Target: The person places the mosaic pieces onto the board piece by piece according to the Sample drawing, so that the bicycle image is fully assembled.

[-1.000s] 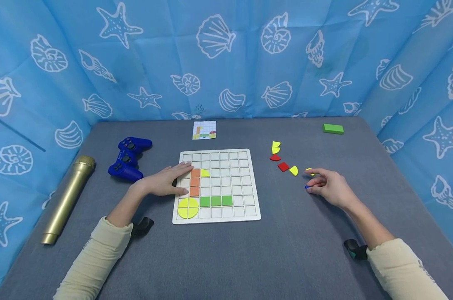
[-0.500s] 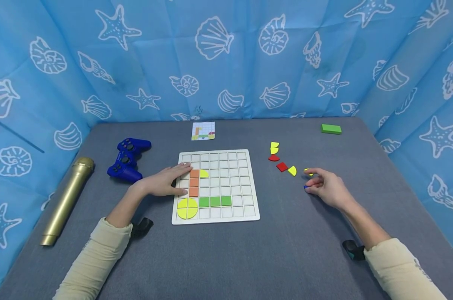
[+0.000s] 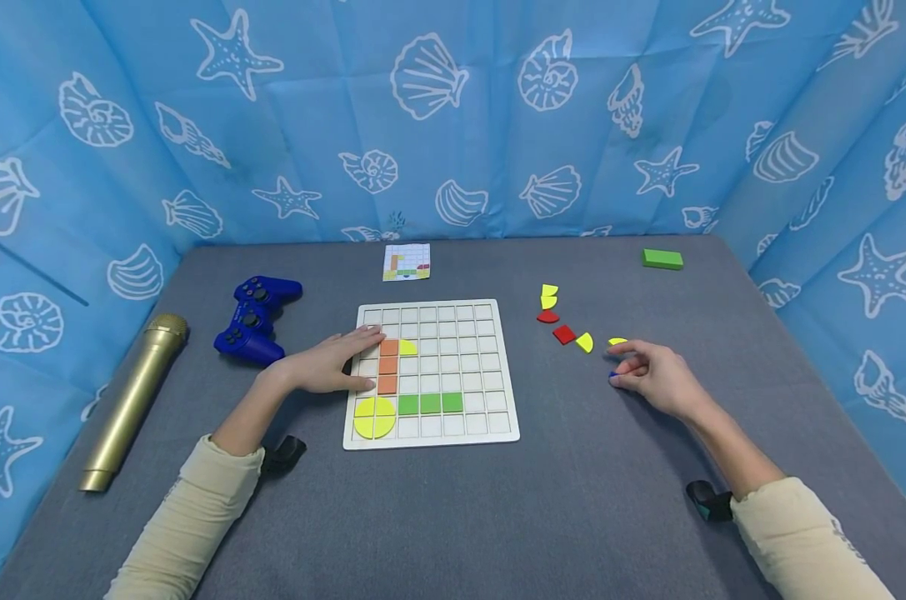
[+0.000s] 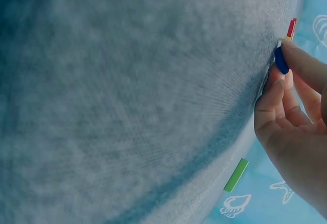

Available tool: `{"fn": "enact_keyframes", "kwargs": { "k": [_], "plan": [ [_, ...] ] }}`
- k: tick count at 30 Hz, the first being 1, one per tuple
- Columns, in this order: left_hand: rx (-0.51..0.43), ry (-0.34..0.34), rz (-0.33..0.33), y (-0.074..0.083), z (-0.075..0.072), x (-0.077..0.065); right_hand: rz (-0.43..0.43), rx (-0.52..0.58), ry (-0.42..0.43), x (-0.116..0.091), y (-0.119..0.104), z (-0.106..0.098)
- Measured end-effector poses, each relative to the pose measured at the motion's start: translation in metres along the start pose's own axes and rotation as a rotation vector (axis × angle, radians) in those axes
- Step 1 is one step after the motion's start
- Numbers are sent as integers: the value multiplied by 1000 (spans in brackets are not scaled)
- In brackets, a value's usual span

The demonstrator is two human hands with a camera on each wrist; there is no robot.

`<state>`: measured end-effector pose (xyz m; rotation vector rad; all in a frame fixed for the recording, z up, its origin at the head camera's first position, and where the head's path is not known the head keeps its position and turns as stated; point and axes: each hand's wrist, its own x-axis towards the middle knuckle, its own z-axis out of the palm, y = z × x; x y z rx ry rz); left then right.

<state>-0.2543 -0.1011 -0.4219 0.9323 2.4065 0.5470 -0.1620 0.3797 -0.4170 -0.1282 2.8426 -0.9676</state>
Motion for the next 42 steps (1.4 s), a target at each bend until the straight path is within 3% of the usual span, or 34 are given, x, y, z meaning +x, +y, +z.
{"fn": "enact_keyframes", "kwargs": {
  "k": [7,23,34,42],
  "plan": [
    [1,3,3,0,0,0,44,45,-13,-1,-4,0],
    [2,3,-3,2,0,-1,186,465,-236,6,-14,0],
    [15,8,4,-1,2,0,190,515,-280,14,-28,13],
    [17,7,0,1,1,0,134,510,-331,22,-47,27]
  ]
}}
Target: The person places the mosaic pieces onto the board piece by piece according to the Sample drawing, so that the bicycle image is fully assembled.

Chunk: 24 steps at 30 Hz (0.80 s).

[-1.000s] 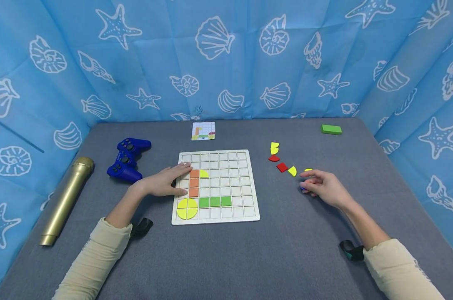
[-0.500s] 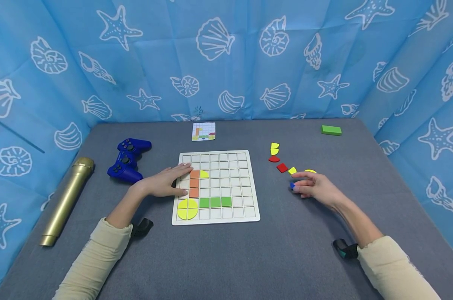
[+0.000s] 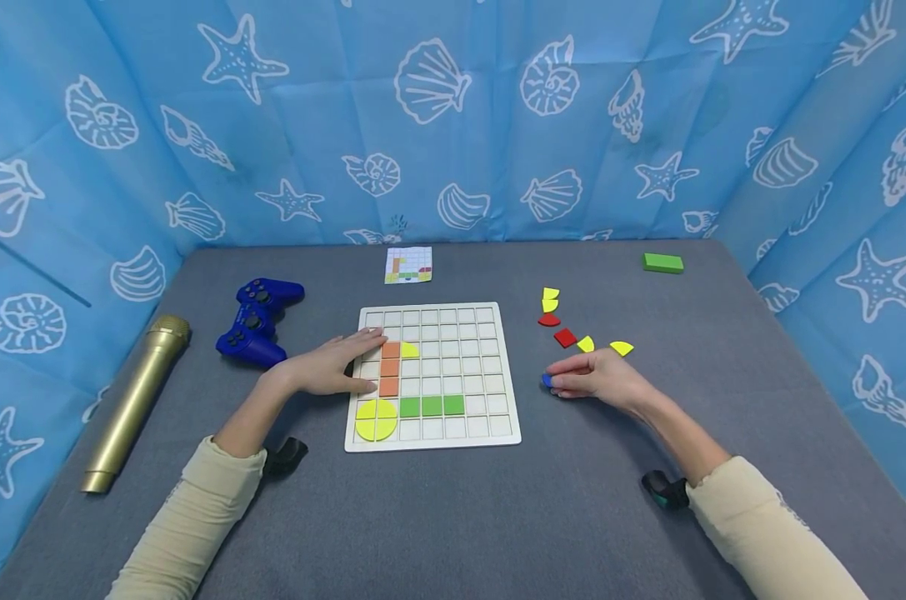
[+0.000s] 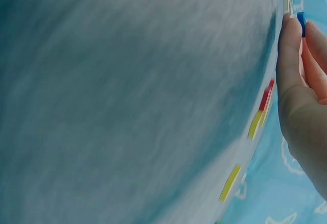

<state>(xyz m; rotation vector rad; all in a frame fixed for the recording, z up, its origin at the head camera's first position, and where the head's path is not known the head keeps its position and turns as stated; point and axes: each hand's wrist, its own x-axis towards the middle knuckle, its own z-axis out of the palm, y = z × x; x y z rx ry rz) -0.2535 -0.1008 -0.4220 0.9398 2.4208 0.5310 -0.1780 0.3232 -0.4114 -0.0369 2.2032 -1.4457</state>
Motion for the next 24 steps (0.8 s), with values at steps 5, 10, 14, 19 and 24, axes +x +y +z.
{"fn": "enact_keyframes", "kwargs": {
  "k": [5,10,14,19,24],
  "plan": [
    [3,6,1,0,0,0,-21,-17,-19,6,-7,12],
    [4,9,5,-1,0,0,-24,-33,-54,12,-16,24],
    [9,12,12,-2,0,0,-37,-6,-99,16,-23,34],
    [6,11,14,-1,0,0,-61,2,-153,20,-28,46],
    [4,8,4,0,0,0,-83,-2,-193,23,-33,59]
  ]
}}
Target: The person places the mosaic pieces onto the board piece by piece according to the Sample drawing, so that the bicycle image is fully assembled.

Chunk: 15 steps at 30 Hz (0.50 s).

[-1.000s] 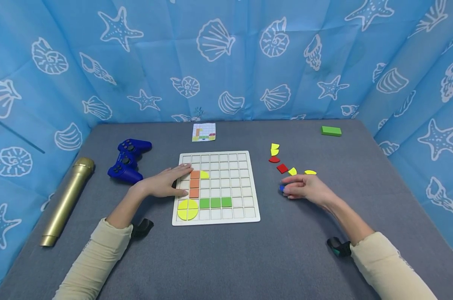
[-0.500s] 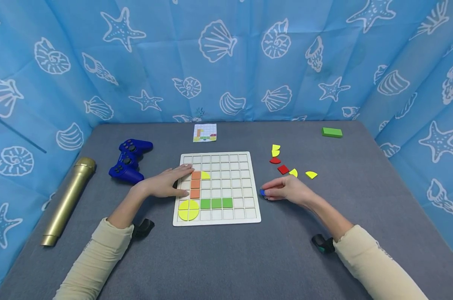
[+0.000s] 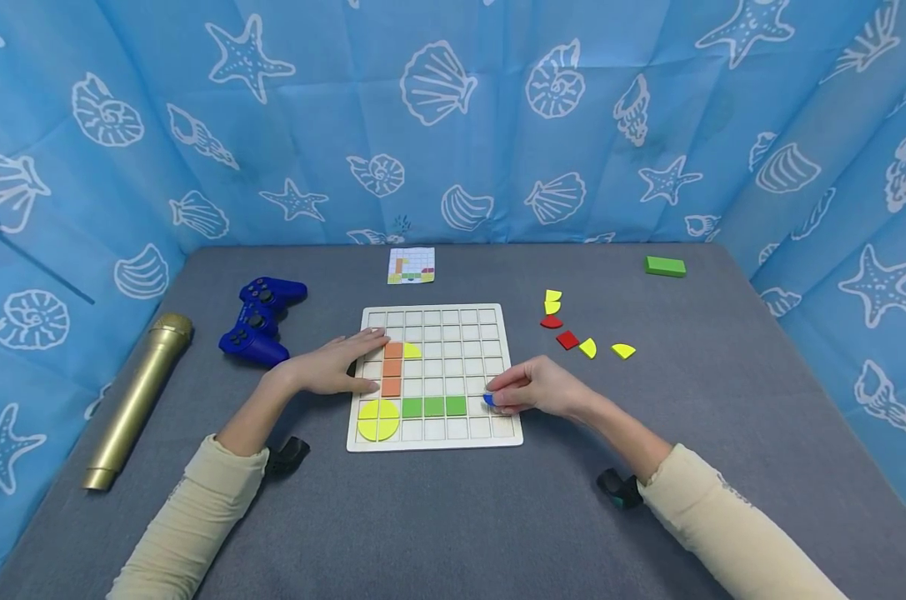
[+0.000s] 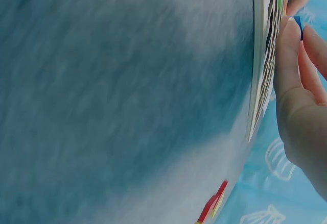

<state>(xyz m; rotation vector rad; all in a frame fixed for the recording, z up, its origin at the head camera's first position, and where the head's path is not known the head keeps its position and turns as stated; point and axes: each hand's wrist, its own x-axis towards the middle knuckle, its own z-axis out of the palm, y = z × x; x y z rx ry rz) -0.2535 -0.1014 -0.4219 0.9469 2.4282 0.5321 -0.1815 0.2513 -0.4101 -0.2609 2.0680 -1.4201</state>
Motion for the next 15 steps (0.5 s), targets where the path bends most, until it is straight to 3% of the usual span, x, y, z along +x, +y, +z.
{"fn": "enact_keyframes", "kwargs": {
  "k": [15],
  "plan": [
    [-8,-10,5,1,-1,-1,-35,-40,-44,11,-14,37]
  ]
}}
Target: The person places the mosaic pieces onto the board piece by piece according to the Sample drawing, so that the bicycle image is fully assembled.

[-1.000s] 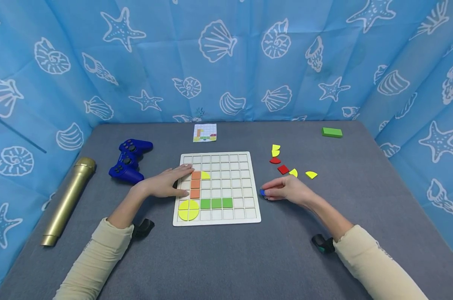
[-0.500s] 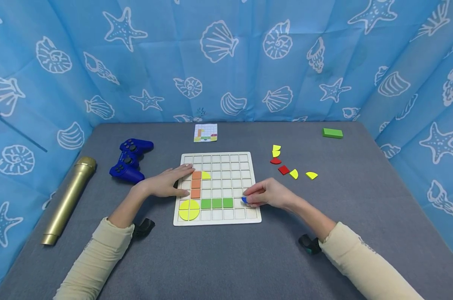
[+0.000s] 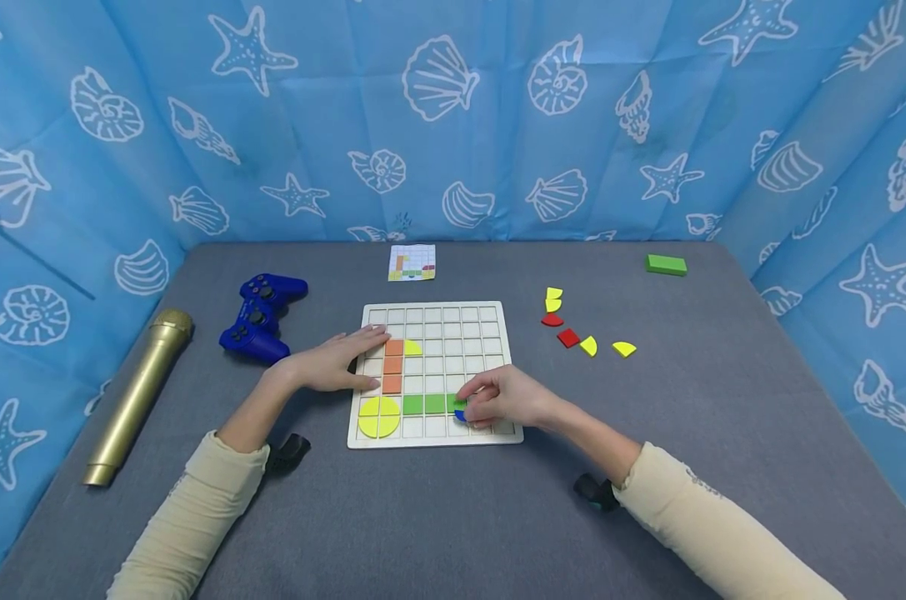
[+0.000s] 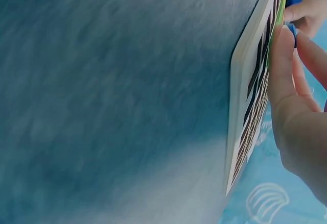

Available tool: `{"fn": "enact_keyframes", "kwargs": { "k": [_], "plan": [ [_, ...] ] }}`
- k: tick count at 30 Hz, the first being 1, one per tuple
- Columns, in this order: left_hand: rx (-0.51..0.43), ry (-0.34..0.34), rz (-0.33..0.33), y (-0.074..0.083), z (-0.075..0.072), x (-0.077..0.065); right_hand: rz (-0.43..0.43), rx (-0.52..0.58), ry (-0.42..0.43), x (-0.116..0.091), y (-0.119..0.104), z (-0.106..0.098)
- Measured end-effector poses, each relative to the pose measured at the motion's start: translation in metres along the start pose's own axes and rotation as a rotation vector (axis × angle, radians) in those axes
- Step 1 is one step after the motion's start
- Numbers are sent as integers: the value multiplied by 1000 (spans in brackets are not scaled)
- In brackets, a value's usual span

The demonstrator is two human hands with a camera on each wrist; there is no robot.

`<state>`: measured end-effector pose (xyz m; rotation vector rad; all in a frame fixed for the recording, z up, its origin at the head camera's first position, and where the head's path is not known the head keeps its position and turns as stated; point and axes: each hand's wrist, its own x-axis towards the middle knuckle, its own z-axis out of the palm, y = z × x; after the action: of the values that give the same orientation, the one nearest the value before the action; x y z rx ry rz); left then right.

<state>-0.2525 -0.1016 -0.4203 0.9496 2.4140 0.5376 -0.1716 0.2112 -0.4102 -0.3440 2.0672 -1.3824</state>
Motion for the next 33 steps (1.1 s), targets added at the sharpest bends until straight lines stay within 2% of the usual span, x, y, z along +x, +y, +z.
{"fn": "enact_keyframes", "kwargs": {
  "k": [8,19,27,33],
  "plan": [
    [11,-1,-2,1,0,1,-37,-87,-7,8,-7,14],
    [16,3,-10,2,0,1,1,-206,85,13,-22,31],
    [12,3,-5,-1,1,2,42,-216,142,13,-24,34],
    [10,3,-6,-1,0,1,42,-169,168,9,-20,33]
  ]
}}
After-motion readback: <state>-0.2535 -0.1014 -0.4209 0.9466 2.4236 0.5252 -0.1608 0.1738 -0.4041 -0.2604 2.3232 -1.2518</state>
